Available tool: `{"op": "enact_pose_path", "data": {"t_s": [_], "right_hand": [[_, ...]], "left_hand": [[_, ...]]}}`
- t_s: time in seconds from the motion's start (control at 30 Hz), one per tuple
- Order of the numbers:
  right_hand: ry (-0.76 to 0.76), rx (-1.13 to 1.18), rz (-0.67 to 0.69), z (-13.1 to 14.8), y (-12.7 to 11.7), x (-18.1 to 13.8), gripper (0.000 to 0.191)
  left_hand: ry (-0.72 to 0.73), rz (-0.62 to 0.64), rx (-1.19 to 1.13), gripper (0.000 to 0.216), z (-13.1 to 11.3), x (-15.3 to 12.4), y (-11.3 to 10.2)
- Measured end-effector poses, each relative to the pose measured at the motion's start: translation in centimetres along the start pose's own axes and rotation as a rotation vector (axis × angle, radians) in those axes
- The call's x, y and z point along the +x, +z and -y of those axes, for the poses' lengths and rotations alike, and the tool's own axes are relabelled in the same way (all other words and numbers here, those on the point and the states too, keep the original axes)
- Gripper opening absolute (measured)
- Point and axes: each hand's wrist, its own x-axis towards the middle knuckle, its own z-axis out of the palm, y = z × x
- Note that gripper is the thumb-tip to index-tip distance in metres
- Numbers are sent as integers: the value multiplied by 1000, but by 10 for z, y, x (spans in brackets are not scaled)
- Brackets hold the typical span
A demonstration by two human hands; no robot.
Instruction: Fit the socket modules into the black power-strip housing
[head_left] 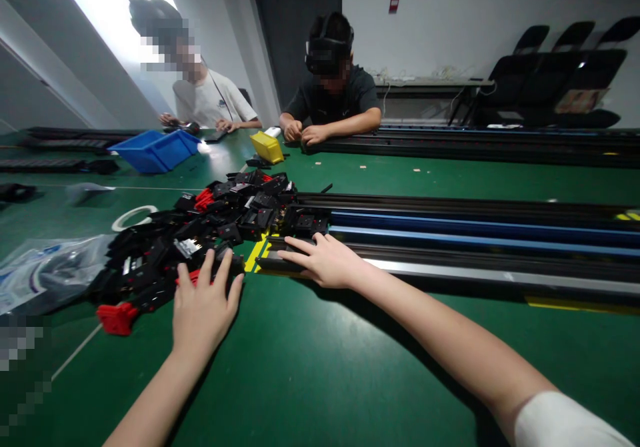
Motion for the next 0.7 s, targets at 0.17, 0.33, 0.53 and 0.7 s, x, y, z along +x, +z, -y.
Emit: {"op": "enact_pose_path", "data": {"t_s": [0.17, 0.33, 0.53, 0.7], "right_hand": [[0, 8, -2, 0, 1, 0, 59], [11, -20, 3, 2, 1, -1, 60], [-15, -38, -3, -1, 2, -2, 60], [-13, -63, 1, -1, 1, -2, 63]], "left_hand": [[-3, -74, 79, 59, -21, 30, 16], [-2, -213, 121, 55, -30, 51, 32], [-24, -209, 30, 60, -23, 54, 35], [36, -192, -203, 50, -12, 56, 33]]}}
